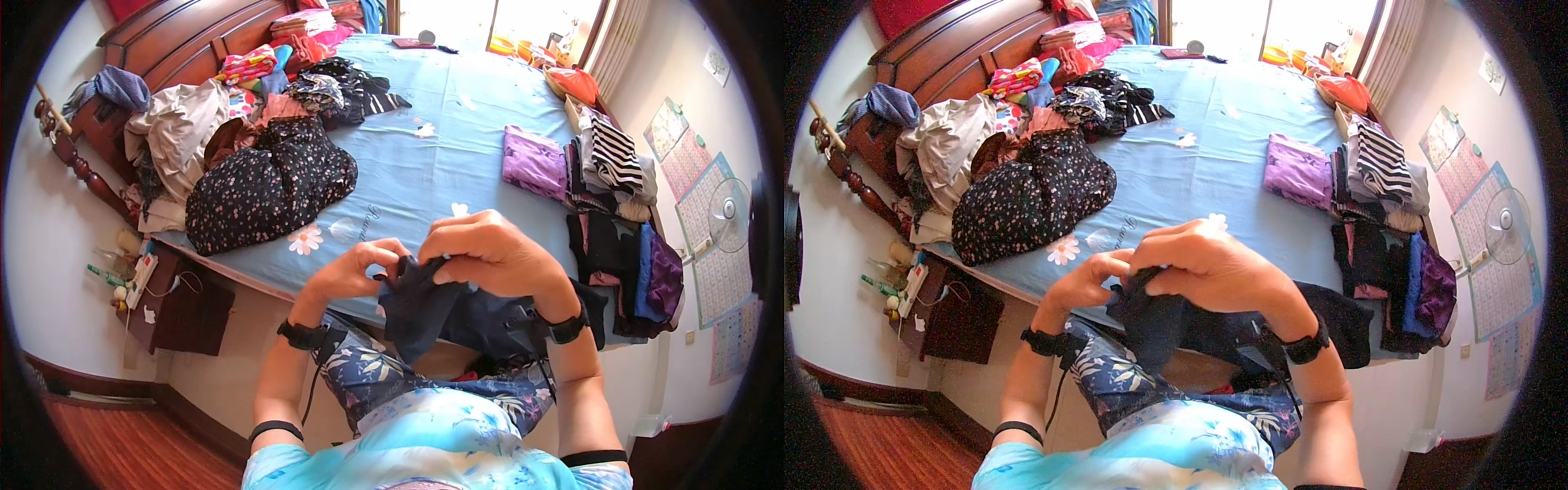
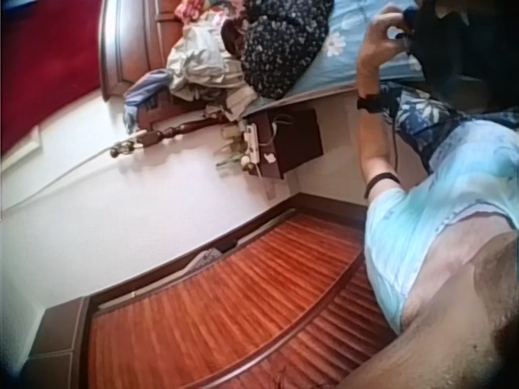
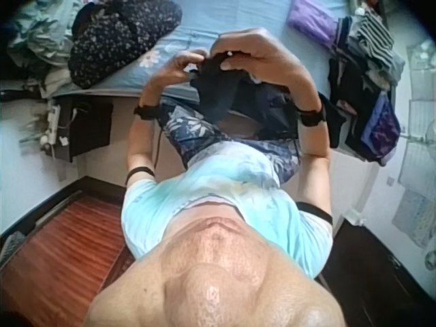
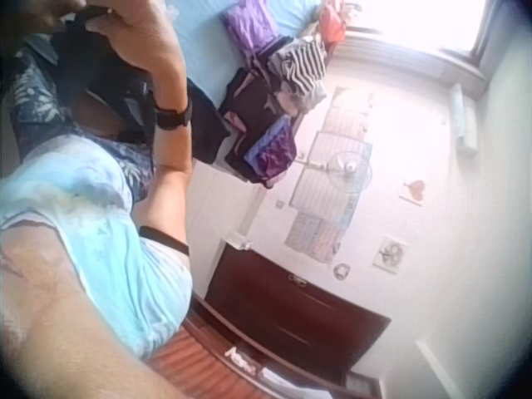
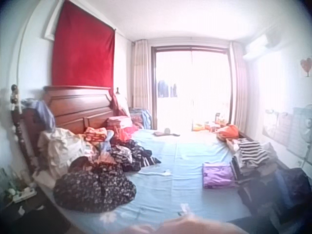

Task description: Fold several pieces of laundry on top of a bed.

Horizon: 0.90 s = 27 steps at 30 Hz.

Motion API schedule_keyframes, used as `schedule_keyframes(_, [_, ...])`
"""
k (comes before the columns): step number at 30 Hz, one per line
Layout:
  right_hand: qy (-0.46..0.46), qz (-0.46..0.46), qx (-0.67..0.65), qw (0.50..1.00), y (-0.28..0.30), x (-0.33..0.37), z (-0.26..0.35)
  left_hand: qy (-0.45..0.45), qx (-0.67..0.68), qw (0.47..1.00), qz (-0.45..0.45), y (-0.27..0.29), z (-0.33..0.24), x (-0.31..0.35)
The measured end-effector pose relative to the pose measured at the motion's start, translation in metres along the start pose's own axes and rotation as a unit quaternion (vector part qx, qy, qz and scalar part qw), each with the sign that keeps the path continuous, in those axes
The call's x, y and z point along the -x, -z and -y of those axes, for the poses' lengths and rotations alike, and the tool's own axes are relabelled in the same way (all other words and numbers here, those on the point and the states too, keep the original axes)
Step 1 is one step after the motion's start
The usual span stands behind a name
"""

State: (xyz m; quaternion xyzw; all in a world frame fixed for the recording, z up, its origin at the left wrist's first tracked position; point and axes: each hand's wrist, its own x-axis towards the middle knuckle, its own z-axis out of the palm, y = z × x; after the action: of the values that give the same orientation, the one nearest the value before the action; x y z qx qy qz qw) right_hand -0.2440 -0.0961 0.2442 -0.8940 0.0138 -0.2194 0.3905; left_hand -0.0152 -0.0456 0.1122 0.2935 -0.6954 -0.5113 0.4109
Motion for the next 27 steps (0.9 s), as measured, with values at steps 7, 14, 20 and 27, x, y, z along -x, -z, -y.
schedule_keyframes(7, [-0.156,-0.174,0.115,0.965,0.012,0.006,-0.009,0.050,-0.005,0.986,-0.161,0.012,-0.006,0.033])
schedule_keyframes(14, [-0.238,-0.254,-0.024,0.937,-0.004,-0.030,-0.029,-0.002,-0.031,0.932,-0.362,0.017,-0.073,0.068])
schedule_keyframes(20, [-0.015,-0.267,-0.117,0.956,-0.052,-0.088,-0.105,0.066,-0.041,0.873,-0.481,0.038,-0.061,0.099])
schedule_keyframes(27, [-0.263,-0.126,0.175,0.940,-0.080,0.028,-0.172,0.296,-0.012,0.775,-0.558,0.054,0.123,0.212])
